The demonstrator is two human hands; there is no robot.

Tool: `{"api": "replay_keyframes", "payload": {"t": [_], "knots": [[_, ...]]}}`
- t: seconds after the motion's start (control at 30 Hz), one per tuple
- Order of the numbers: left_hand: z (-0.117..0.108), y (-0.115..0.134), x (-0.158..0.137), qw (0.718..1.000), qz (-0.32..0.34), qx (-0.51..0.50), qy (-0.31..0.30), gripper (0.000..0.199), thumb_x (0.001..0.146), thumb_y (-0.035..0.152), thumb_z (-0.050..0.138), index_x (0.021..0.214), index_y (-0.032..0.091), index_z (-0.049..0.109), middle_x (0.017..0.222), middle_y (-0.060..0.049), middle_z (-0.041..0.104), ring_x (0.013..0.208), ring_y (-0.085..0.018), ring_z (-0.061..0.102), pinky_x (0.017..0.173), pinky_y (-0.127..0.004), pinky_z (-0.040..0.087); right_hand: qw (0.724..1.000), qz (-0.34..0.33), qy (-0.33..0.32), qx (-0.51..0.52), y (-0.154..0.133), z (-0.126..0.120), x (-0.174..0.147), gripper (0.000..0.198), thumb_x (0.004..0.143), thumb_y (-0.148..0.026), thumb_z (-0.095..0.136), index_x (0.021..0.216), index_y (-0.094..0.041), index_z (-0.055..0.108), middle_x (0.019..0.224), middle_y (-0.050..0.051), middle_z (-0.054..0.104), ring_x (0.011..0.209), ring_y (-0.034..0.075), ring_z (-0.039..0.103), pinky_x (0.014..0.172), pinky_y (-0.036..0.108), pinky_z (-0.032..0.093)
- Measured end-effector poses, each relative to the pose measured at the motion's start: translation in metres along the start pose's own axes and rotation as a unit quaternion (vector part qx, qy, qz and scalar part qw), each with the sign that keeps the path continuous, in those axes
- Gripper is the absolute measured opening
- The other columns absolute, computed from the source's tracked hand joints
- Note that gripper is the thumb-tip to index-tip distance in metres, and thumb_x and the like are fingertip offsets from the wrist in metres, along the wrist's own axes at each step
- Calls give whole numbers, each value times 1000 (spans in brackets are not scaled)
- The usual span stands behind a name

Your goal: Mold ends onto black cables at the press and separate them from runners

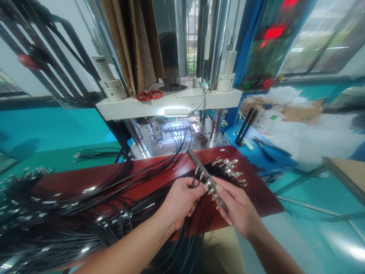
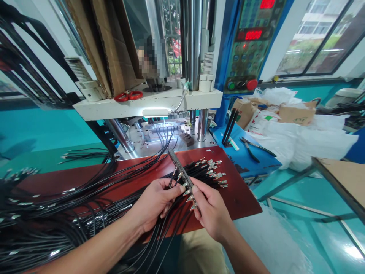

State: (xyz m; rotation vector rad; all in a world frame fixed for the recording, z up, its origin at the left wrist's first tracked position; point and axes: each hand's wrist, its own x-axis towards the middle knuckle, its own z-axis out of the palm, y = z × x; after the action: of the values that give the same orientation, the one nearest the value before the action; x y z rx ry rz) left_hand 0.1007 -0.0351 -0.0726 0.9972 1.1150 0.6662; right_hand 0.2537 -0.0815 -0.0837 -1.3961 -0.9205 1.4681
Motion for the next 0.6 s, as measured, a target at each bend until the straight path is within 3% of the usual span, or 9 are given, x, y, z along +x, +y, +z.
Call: {"api": "replay_keyframes", "payload": {"t": [0.13, 0.23, 0.33, 0.43, 0.6], "knots": [[1, 0, 1, 1000, 9, -6, 8, 29, 73, 39, 72, 71, 18, 52, 48, 8, 44, 32, -4, 28, 28, -17, 19, 997, -46, -10, -61, 0, 2, 0, 62, 87, -58, 53, 137, -22, 53, 61, -1, 54, 47, 9, 43, 38, 16, 31], [-2, 1, 2, 1000, 5, -18, -14, 30, 73, 38, 73, 70, 16, 53, 52, 6, 48, 33, -4, 31, 29, -17, 20, 997, -45, -13, -57, 1, 1, 0, 63, 86, -58, 55, 137, -21, 54, 60, -1, 54, 46, 9, 43, 37, 16, 31], [-10, 3, 1, 998, 14, -49, -42, 30, 75, 39, 73, 73, 13, 57, 61, 2, 55, 44, -6, 46, 40, -17, 36, 999, -32, -5, -15, 2, -1, 1, 62, 85, -57, 56, 135, -22, 55, 56, -4, 51, 41, 8, 40, 34, 16, 28], [-20, 7, 0, 995, 34, -96, -24, 28, 78, 37, 71, 76, 12, 59, 67, 1, 56, 54, -7, 52, 53, -20, 44, 999, -21, 12, 36, 3, -3, 1, 59, 84, -55, 59, 133, -23, 56, 58, -5, 50, 39, 6, 39, 31, 15, 28], [-26, 8, 0, 990, 40, -134, -2, 20, 81, 29, 69, 87, 15, 56, 61, 5, 49, 46, -5, 42, 43, -17, 33, 998, -22, 12, 54, 10, -4, 5, 54, 86, -52, 59, 132, -24, 57, 59, -4, 51, 38, 5, 39, 31, 14, 27]]}}
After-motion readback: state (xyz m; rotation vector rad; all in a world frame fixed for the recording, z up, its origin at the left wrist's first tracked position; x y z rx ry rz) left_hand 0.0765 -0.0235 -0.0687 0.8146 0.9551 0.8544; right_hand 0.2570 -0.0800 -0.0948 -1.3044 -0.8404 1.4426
